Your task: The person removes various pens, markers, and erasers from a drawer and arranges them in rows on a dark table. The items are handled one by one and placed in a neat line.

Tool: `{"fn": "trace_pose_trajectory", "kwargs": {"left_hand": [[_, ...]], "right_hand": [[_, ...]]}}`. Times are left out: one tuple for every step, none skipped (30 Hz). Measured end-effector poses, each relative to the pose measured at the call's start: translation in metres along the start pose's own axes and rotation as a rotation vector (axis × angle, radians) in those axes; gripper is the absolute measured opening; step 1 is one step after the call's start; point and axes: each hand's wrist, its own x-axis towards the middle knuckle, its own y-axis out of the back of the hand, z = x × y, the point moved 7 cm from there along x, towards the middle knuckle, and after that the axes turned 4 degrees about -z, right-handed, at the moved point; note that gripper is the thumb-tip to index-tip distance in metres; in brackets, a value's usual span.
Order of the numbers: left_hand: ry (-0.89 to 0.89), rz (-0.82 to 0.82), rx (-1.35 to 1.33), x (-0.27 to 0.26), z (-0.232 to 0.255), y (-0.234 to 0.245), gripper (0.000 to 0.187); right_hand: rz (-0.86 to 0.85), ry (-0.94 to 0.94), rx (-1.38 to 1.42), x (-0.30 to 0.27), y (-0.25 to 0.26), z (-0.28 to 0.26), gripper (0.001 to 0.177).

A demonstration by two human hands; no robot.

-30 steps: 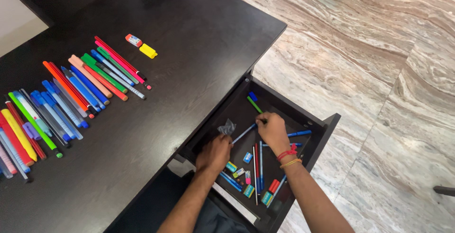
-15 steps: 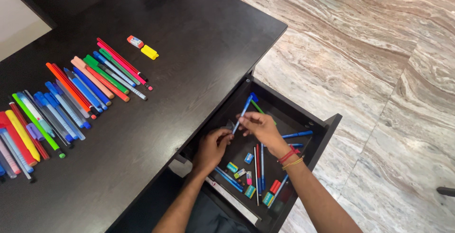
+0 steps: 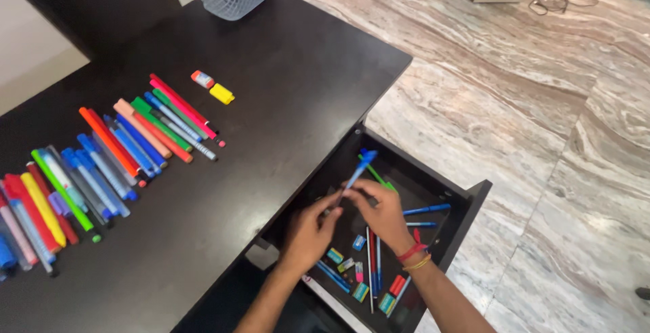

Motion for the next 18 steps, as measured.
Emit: {"fn": "trace_pose_trajectory", "kwargs": {"left_hand": [[-0.056, 0.001, 0.06, -0.007, 0.021, 0.003, 0.041], [-0.061, -0.016, 0.075, -0.01, 0.04, 0.005, 0.044], [-0.066, -0.032, 0.091, -0.012, 0.059, 0.007, 0.046], [-0.079, -0.047, 0.109, -0.014, 0.079, 0.009, 0.048], [-0.184, 0.008, 0.15, -0.018, 0.105, 0.014, 0.045], [-0.29, 0.06, 0.192, -0.021, 0.129, 0.018, 0.041], [-0.397, 0.112, 0.235, -0.025, 0.151, 0.023, 0.038], [-0.424, 0.104, 0.25, -0.028, 0.165, 0.026, 0.035], [-0.451, 0.097, 0.265, -0.03, 0.176, 0.029, 0.033], [-0.479, 0.088, 0.28, -0.031, 0.186, 0.031, 0.031], [-0.512, 0.096, 0.281, -0.032, 0.195, 0.036, 0.031], [-0.546, 0.102, 0.282, -0.034, 0.203, 0.043, 0.031], [-0.58, 0.108, 0.283, -0.035, 0.21, 0.05, 0.031], [-0.583, 0.14, 0.277, -0.035, 0.214, 0.059, 0.03], [-0.587, 0.172, 0.271, -0.035, 0.218, 0.068, 0.029], [-0.587, 0.204, 0.264, -0.036, 0.221, 0.078, 0.028], [-0.566, 0.225, 0.232, -0.035, 0.222, 0.089, 0.031], [-0.549, 0.247, 0.201, -0.033, 0.223, 0.1, 0.034]], "right_hand": [[0.046, 0.038, -0.035, 0.0, 0.003, -0.008, 0.018], [0.093, 0.078, -0.072, 0.0, 0.008, -0.016, 0.018], [0.139, 0.118, -0.109, 0.0, 0.012, -0.025, 0.019], [0.159, 0.134, -0.107, 0.0, 0.015, -0.033, 0.02], [0.18, 0.149, -0.106, -0.003, 0.019, -0.042, 0.021], [0.203, 0.165, -0.105, -0.005, 0.021, -0.05, 0.022], [0.226, 0.199, -0.16, -0.006, 0.022, -0.06, 0.021], [0.248, 0.23, -0.216, -0.008, 0.022, -0.071, 0.021], [0.271, 0.261, -0.271, -0.009, 0.022, -0.08, 0.021], [0.281, 0.269, -0.263, -0.009, 0.022, -0.088, 0.021], [0.291, 0.276, -0.255, -0.008, 0.02, -0.096, 0.022], [0.302, 0.283, -0.248, -0.007, 0.019, -0.105, 0.023], [0.293, 0.296, -0.209, -0.004, 0.017, -0.114, 0.024], [0.283, 0.308, -0.169, 0.001, 0.017, -0.122, 0.025], [0.272, 0.319, -0.13, 0.006, 0.015, -0.131, 0.026], [0.285, 0.333, -0.131, 0.009, 0.014, -0.14, 0.027], [0.297, 0.347, -0.132, 0.014, 0.012, -0.149, 0.03], [0.311, 0.364, -0.133, 0.018, 0.009, -0.159, 0.033]]}}
